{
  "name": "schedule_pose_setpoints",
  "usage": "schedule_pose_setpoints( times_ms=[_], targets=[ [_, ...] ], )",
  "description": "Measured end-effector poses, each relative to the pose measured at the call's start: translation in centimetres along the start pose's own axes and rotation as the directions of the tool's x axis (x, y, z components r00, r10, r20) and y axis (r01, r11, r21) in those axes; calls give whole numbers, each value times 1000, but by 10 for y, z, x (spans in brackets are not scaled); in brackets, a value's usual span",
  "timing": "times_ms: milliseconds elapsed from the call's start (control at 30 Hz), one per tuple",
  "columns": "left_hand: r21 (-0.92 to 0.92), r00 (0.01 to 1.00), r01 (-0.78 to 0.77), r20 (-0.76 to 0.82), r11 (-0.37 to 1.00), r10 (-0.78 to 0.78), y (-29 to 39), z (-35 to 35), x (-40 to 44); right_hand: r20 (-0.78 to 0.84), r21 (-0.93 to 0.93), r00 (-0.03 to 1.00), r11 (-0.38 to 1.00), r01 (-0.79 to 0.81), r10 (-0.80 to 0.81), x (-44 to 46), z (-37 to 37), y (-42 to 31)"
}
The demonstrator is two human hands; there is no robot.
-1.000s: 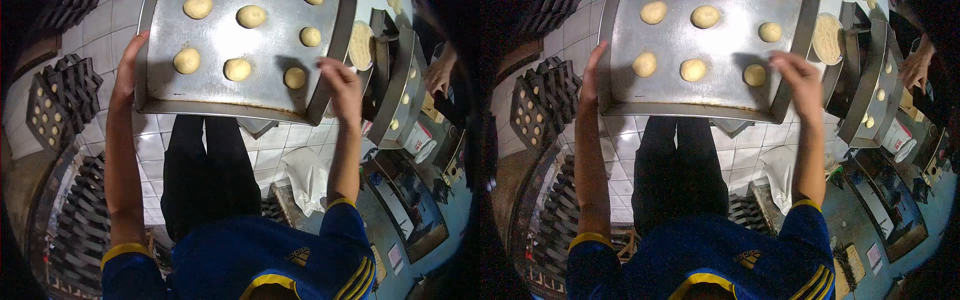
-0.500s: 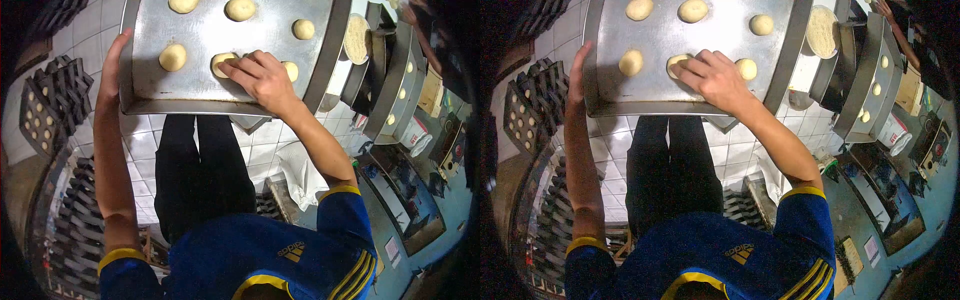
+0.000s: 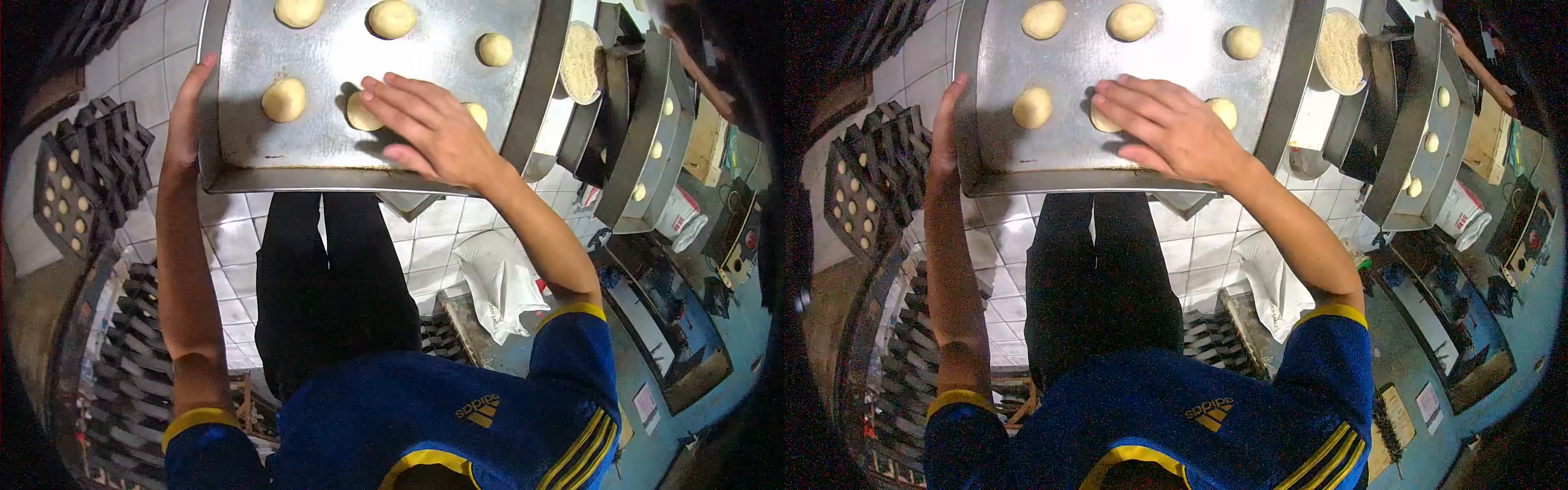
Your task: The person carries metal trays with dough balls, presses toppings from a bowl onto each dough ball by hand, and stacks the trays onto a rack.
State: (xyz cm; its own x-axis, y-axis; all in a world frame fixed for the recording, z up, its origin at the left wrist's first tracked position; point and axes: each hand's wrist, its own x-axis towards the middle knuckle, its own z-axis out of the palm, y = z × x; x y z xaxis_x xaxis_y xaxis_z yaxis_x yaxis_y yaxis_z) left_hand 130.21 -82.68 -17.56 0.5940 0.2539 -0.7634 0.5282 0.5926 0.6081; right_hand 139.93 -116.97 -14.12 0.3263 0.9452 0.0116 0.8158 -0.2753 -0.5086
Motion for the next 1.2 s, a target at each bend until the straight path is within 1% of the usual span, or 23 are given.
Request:
schedule_pose_setpoints(
  times_ms=[33,100,133,233,333,400,467,533,567,600,633,667,700,733,767,833,867,900,933,1033,1100,1133,1200],
  targets=[
    [-12,1000,7,7,1000,-7,-2,-2,2,0,0,1000,1000,-5,5,0,6,-1],
    [-14,999,40,1,999,-40,2,0,0,161,-59,985,996,65,-54,-3,26,2],
    [-14,999,49,-1,999,-49,3,1,-2,200,-96,979,994,58,-38,-5,32,4],
    [54,999,-24,25,998,23,2,-1,-5,142,-98,989,994,47,-33,3,15,-4],
    [123,987,-152,75,981,143,-3,-1,-2,190,-104,982,994,22,-2,2,25,-4],
    [-45,996,51,-69,998,-54,0,2,1,171,-88,985,996,19,-4,1,28,-3],
    [-44,999,39,-19,998,-40,-3,-13,14,143,-76,990,997,24,-13,6,20,1],
    [-38,999,36,40,999,-35,-8,-17,21,23,143,998,988,-62,59,6,-16,6],
    [-51,999,25,46,998,-23,-10,-17,22,-144,256,967,952,-168,210,1,-34,12],
    [-63,999,15,49,998,-11,-8,-16,21,-288,255,852,893,-371,436,-10,-49,22],
    [-56,999,12,53,998,-9,-5,-15,17,-513,-10,797,926,-376,319,-27,-62,61],
    [-18,998,-22,55,1000,23,-3,-11,11,-620,-11,690,874,-485,375,-33,-91,69],
    [18,997,-56,60,998,54,-1,-9,8,-733,-61,607,859,-508,307,-59,-103,110],
    [22,996,-59,66,998,58,-2,-12,10,-748,22,499,768,-640,438,-76,-115,125],
    [11,996,-48,81,999,46,-5,-17,14,-701,-61,493,645,-762,516,-97,-129,148],
    [8,994,-38,99,999,37,-4,-18,16,-615,-173,488,497,-850,620,-116,-140,159],
    [56,995,-63,81,996,58,-3,-16,13,-618,-169,482,494,-853,621,-117,-138,161],
    [104,995,-85,66,991,78,-2,-13,10,-574,-176,512,514,-839,639,-119,-134,164],
    [109,995,-84,71,991,76,-2,-10,7,-529,-183,541,534,-825,654,-121,-132,166],
    [118,999,-53,-3,992,53,5,4,-3,-521,-250,577,535,-807,629,-133,-123,194],
    [40,999,-12,53,999,9,4,1,-3,-495,-223,549,511,-830,674,-127,-123,183],
    [43,998,-9,56,999,7,2,-3,1,-532,-229,528,488,-842,662,-126,-122,180],
    [55,1000,-27,-1,998,27,-3,-11,12,-570,-238,507,460,-855,647,-130,-124,178]
  ],
)
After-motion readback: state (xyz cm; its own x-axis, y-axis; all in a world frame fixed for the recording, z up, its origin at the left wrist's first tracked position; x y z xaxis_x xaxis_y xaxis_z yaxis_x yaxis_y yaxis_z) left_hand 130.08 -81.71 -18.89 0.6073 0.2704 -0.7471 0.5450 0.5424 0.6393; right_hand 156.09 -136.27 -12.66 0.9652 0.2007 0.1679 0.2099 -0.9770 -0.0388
